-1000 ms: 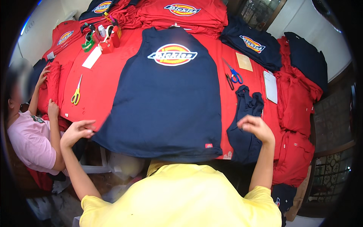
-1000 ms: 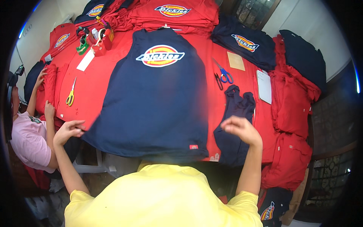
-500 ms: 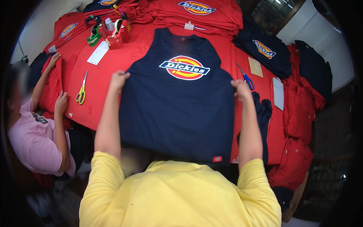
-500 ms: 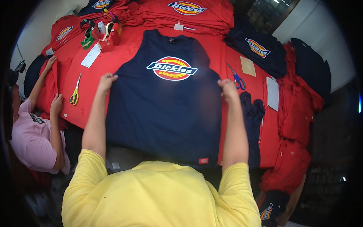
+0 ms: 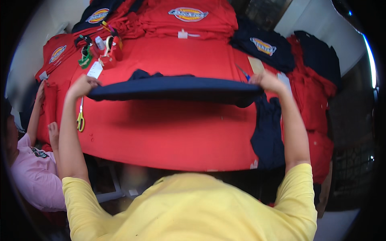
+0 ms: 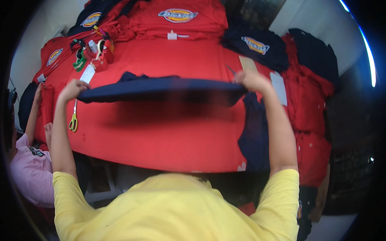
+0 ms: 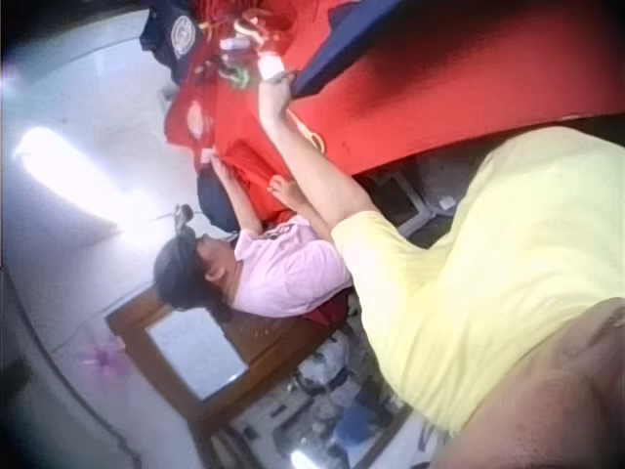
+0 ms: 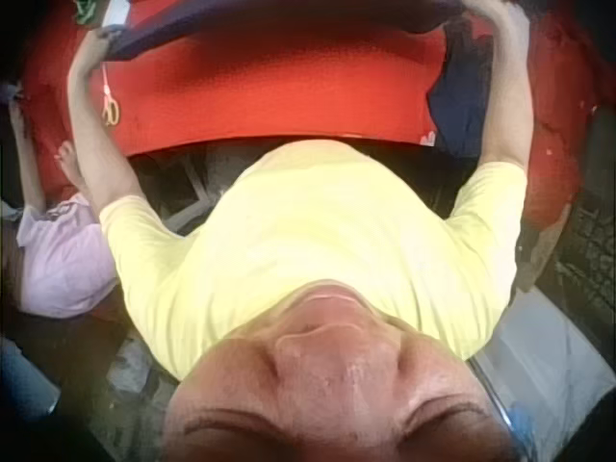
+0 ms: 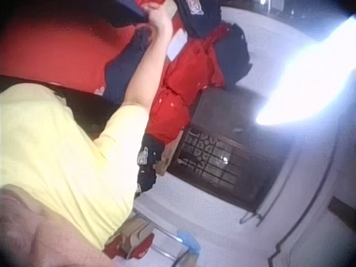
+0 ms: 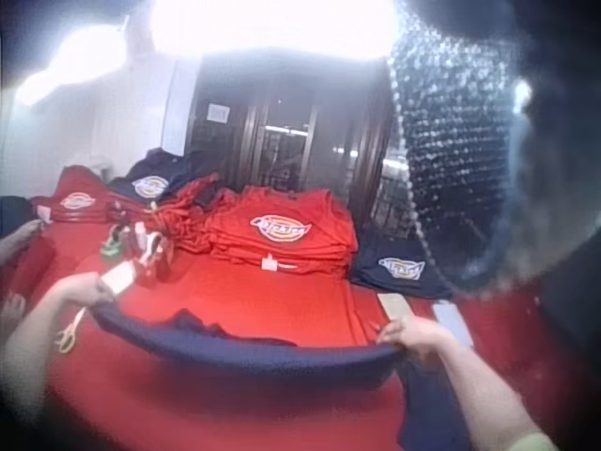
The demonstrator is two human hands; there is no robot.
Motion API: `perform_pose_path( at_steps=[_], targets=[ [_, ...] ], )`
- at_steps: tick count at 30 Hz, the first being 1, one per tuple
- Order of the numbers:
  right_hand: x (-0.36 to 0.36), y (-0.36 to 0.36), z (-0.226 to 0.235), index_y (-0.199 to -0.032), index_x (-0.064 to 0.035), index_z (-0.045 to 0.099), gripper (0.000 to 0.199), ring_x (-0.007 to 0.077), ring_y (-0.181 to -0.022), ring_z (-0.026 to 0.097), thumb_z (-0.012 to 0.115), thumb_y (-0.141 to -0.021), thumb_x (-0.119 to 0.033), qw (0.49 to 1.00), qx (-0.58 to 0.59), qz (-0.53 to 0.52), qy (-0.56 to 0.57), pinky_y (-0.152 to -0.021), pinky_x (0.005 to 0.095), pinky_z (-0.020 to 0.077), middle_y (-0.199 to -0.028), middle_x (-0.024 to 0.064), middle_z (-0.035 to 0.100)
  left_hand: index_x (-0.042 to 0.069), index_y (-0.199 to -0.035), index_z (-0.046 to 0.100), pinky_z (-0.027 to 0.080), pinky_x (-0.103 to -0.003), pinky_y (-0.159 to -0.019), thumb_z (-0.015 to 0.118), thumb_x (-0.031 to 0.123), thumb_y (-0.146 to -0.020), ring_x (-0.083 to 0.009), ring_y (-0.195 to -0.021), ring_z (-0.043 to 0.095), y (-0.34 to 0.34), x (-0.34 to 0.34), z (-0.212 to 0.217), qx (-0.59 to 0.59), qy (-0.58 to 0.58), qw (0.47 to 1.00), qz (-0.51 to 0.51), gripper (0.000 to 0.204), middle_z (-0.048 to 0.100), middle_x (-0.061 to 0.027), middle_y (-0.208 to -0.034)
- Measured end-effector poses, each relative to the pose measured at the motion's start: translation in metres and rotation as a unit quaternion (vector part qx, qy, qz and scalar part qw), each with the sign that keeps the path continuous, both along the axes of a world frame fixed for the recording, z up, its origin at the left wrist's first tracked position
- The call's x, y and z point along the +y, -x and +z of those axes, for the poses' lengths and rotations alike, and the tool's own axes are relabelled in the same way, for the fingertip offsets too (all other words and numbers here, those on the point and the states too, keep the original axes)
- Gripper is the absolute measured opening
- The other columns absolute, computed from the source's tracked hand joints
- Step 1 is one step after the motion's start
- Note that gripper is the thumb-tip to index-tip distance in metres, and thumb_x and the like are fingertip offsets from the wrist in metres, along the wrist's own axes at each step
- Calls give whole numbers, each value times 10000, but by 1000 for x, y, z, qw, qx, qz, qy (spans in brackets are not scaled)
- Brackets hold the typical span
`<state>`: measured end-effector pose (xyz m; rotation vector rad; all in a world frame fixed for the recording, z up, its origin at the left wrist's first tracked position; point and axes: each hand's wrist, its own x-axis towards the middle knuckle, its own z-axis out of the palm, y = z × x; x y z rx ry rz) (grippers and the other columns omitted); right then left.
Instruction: The person spreads out, folds, and stacks shirts on a large table, then places the folded shirts into a plastic bag.
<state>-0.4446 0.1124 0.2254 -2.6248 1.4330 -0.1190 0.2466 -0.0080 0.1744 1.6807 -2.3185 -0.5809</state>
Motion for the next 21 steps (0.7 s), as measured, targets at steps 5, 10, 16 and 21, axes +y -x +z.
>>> perform_pose_path(
  at_steps=[5, 10, 16, 21],
  targets=[
    [-15, -33, 50, -996, -61, 697, 164, 22, -584, 461, 596, -937, -175, 881, -370, -278, -96, -480, 194, 329, -843, -39, 650, 90, -1176, 651, 470, -258, -847, 579, 217, -952, -93, -942, 605, 7, 2, 62, 478, -8, 870, 123, 268, 668, 10, -1015],
    [-41, -35, 65, -1047, -47, 683, 187, 52, -668, 528, 589, -942, -170, 831, -467, -302, -14, -579, 198, 398, -856, -28, 655, 73, -1205, 636, 422, -229, -837, 551, 232, -980, -83, -938, 585, 5, -28, 88, 521, 30, 847, 102, 288, 658, 14, -1073],
    [20, -25, 118, -1098, -41, 672, 253, 68, -740, 549, 626, -916, -211, 800, -565, -190, 71, -676, 200, 413, -939, -8, 643, 27, -1247, 599, 378, -260, -991, 545, 211, -979, -124, -1101, 555, 17, 21, 132, 561, 148, 814, 42, 329, 627, -37, -1178],
    [90, -58, 32, -1033, -29, 680, 187, 53, -785, 548, 648, -883, -136, 839, -480, -249, 60, -656, 216, 433, -916, -8, 640, 2, -1176, 631, 359, -270, -1023, 564, 138, -933, -135, -1137, 539, 10, 123, 44, 417, 155, 893, 74, 286, 621, -74, -1195]
  ],
)
